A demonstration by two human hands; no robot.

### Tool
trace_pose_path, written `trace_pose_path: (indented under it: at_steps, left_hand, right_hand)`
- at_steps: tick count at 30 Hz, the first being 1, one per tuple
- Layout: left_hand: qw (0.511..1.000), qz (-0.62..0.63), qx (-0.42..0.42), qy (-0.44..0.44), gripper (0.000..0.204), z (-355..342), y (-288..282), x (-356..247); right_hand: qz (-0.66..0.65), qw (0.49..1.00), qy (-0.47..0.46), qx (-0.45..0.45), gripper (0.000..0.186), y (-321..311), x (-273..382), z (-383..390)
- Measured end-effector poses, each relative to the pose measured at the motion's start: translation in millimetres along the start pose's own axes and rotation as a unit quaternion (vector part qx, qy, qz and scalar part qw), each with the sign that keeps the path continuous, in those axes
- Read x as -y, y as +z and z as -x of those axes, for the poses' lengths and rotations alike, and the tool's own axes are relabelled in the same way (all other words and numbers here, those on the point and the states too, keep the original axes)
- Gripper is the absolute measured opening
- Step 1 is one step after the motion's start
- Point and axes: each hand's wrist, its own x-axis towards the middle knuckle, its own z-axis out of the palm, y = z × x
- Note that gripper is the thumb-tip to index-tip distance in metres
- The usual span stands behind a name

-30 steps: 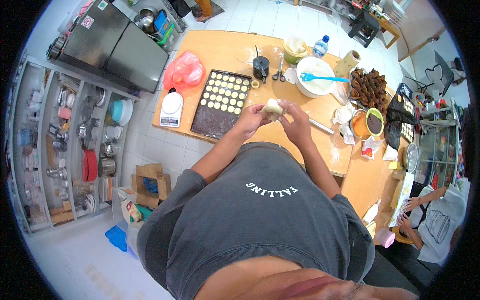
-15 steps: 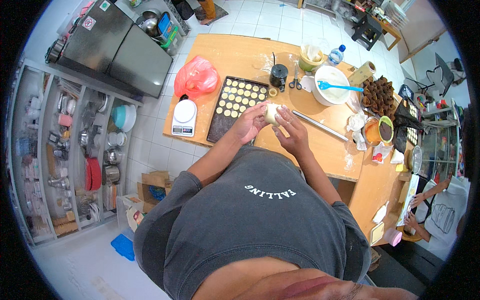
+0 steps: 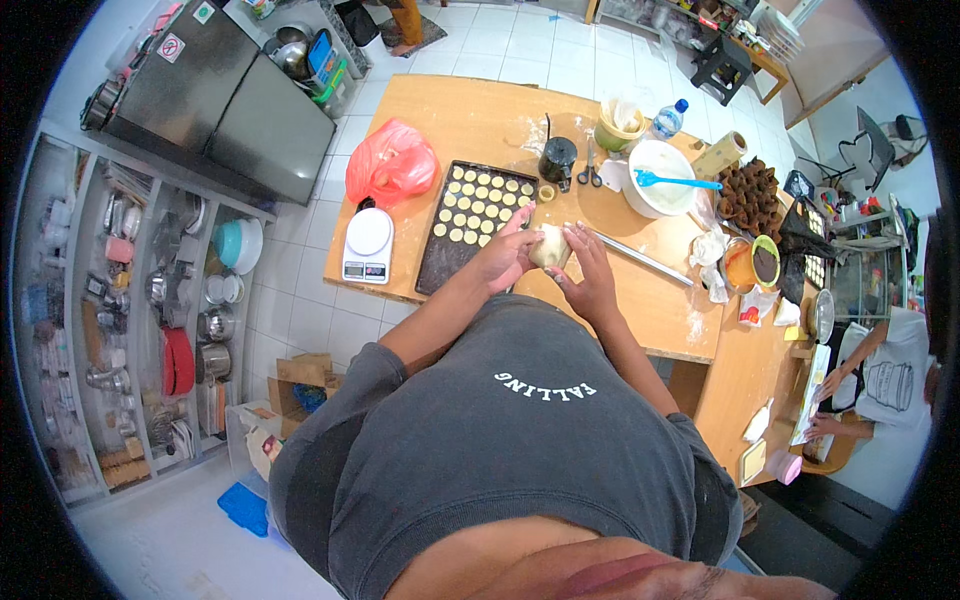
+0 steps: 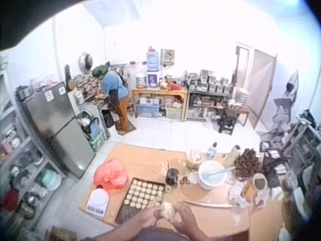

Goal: The person shapes pieces of dough by hand on a counter, rolling them into small balls and placing them onto a tray, then uses a rolling pin to flatten a larger piece of dough.

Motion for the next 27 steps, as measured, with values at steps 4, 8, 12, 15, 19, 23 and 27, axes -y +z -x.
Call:
trace_pose_path:
  at_steps: [4,8,12,15,19,23,27]
  left_hand:
    - [0.999,-0.023,-0.036,-0.013,0.075,-0.6,-7.8,5.0]
    - [0.997,-0.015,-0.073,-0.027,0.072,2.9,-10.7,20.4]
    - [0.992,-0.05,-0.113,-0.028,0.068,3.2,-19.4,29.6]
    - [0.99,-0.064,-0.126,-0.02,0.062,8.3,-17.2,27.4]
    - [0.988,-0.061,-0.143,-0.021,0.055,13.2,-12.2,24.3]
    - [0.994,-0.033,-0.102,0.012,0.049,13.8,-18.8,26.5]
    - [0.992,-0.059,-0.114,0.007,0.048,19.5,-12.0,26.5]
  right_hand:
    - [0.041,0.999,-0.013,0.002,0.067,8.6,0.5,9.8]
    - [-0.03,0.997,0.077,-0.001,0.065,15.9,1.3,13.3]
    - [-0.015,0.995,0.098,0.021,0.062,18.8,2.0,10.6]
    - [-0.038,0.991,0.121,0.038,0.061,13.8,8.5,6.6]
    - [-0.076,0.988,0.133,0.028,0.057,21.5,0.0,15.6]
    - [-0.173,0.957,0.231,-0.008,0.05,33.9,-4.1,23.3]
    - [-0.157,0.959,0.237,0.001,0.046,34.2,2.5,28.1]
